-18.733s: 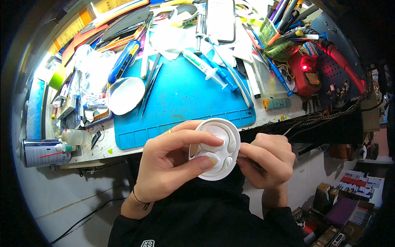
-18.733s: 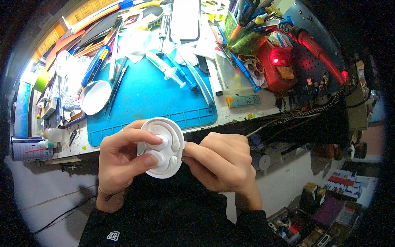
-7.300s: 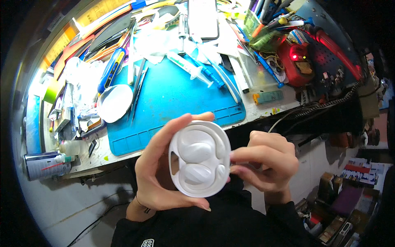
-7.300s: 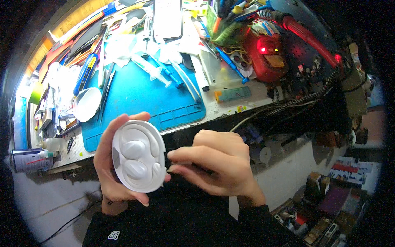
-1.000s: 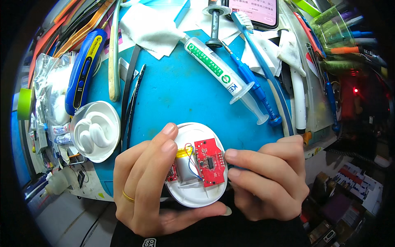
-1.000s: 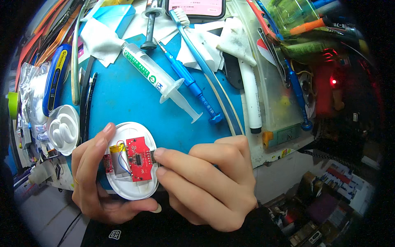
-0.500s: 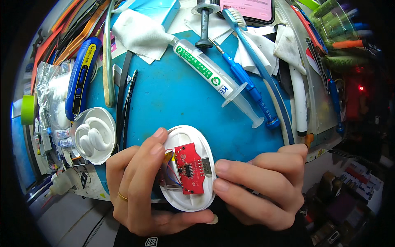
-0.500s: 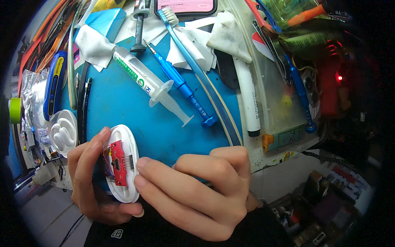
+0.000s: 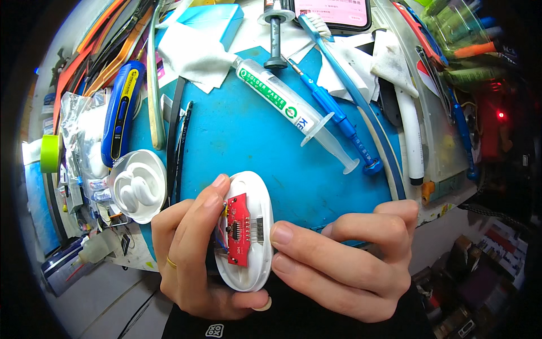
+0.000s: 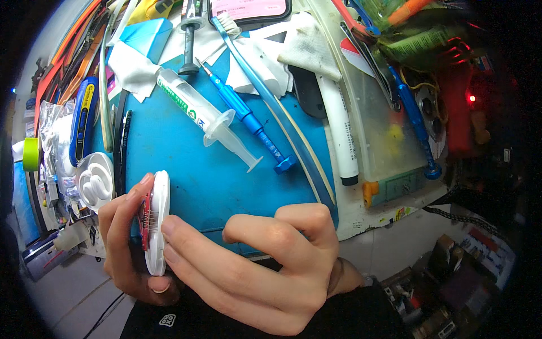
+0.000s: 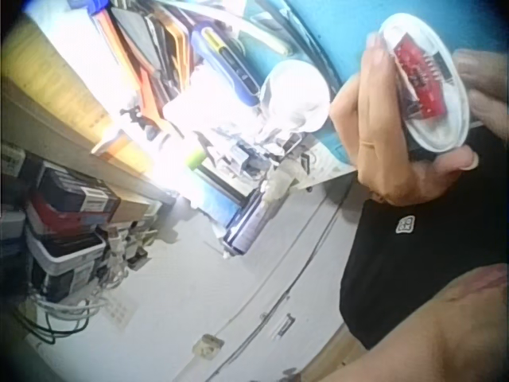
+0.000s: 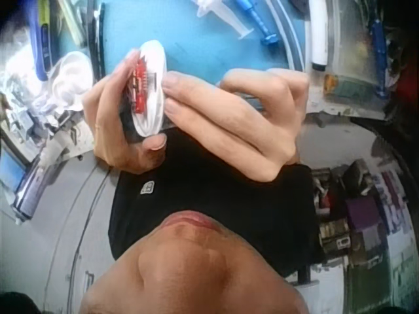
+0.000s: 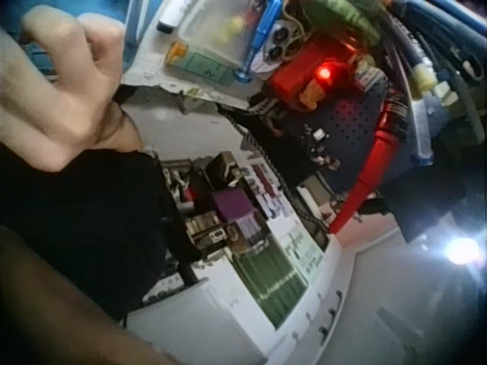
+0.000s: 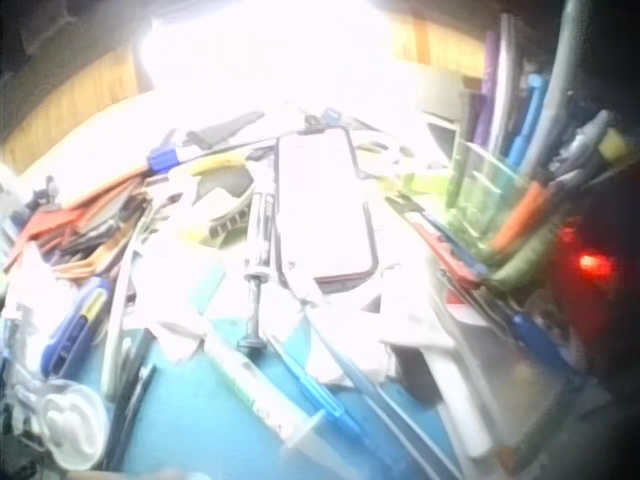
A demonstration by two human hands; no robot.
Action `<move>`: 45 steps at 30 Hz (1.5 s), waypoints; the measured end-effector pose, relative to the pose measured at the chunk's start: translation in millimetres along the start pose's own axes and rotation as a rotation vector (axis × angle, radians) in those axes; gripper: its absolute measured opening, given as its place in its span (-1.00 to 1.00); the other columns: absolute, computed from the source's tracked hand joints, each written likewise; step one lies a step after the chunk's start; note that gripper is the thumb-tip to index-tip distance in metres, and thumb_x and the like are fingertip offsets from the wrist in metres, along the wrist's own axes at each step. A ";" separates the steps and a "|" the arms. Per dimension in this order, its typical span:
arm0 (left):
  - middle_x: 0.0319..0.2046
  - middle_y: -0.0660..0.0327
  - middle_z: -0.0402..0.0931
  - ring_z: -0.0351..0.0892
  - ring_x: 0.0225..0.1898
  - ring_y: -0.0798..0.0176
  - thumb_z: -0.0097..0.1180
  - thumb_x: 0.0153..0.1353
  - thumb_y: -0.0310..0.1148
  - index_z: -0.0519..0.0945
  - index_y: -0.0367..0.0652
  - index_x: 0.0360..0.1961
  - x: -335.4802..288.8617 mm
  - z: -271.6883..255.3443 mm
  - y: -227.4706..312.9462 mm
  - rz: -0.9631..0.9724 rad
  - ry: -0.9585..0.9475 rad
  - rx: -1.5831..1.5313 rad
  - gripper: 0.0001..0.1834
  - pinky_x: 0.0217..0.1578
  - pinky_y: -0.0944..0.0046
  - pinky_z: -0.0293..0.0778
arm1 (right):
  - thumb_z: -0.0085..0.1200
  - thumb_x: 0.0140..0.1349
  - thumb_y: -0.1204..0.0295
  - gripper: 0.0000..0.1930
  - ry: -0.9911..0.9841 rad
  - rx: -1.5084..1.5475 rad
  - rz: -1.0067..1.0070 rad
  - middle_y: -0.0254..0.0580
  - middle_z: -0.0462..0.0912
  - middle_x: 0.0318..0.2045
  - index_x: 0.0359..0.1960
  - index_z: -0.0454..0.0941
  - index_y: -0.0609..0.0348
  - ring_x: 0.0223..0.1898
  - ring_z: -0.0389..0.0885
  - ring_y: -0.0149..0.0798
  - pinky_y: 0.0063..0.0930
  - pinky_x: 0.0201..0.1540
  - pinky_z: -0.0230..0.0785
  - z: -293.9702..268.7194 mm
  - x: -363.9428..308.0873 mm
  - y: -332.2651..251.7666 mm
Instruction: The person solders wires to a red circuit board inside a white wireless earbud charging case using a soldering iron. They then connect a USB cable to the board, place the earbuds into the case, and use tweezers to adjust components.
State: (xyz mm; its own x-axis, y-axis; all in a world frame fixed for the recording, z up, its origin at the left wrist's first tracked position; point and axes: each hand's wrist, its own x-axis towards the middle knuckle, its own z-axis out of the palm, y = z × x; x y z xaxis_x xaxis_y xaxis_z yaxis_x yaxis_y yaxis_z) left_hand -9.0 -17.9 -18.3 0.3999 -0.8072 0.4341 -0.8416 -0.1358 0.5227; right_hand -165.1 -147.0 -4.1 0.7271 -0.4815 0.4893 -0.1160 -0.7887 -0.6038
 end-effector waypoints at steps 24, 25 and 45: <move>0.05 -0.26 0.67 0.68 -0.02 -0.14 -0.11 0.44 0.43 0.50 -0.50 0.25 4.4 -2.7 -4.9 0.115 -0.053 0.040 0.00 -0.01 0.01 0.61 | 0.36 0.10 0.32 -0.76 0.131 0.014 -0.150 -0.34 0.86 -0.14 -0.17 0.81 -0.01 -0.41 0.53 -0.45 -0.46 -0.30 0.11 10.2 -3.8 17.7; 0.03 -0.23 0.69 0.69 -0.04 -0.13 -0.08 0.43 0.43 0.53 -0.47 0.23 4.0 -0.5 -4.2 0.103 -0.020 0.028 -0.02 -0.05 0.02 0.63 | 0.36 0.11 0.32 -0.76 0.124 0.022 -0.134 -0.34 0.86 -0.13 -0.17 0.82 -0.01 -0.40 0.53 -0.46 -0.46 -0.30 0.10 9.2 -3.5 16.2; 0.06 -0.30 0.66 0.71 -0.03 -0.17 -0.28 0.55 0.25 0.51 -0.49 0.24 1.7 -1.6 3.3 0.003 0.014 -0.031 -0.14 -0.03 0.00 0.60 | 0.38 0.10 0.30 -0.82 0.093 0.068 -0.157 -0.54 0.85 -0.01 -0.23 0.84 -0.14 -0.27 0.51 -0.51 -0.53 -0.31 0.03 11.4 -4.5 13.3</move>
State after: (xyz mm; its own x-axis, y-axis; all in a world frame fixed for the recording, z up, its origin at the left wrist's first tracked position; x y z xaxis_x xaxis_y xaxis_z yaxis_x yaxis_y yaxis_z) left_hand -10.6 -18.8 -14.7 0.4023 -0.7997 0.4458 -0.8312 -0.1150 0.5439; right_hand -162.2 -151.0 -21.5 0.6668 -0.3904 0.6349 0.0426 -0.8305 -0.5554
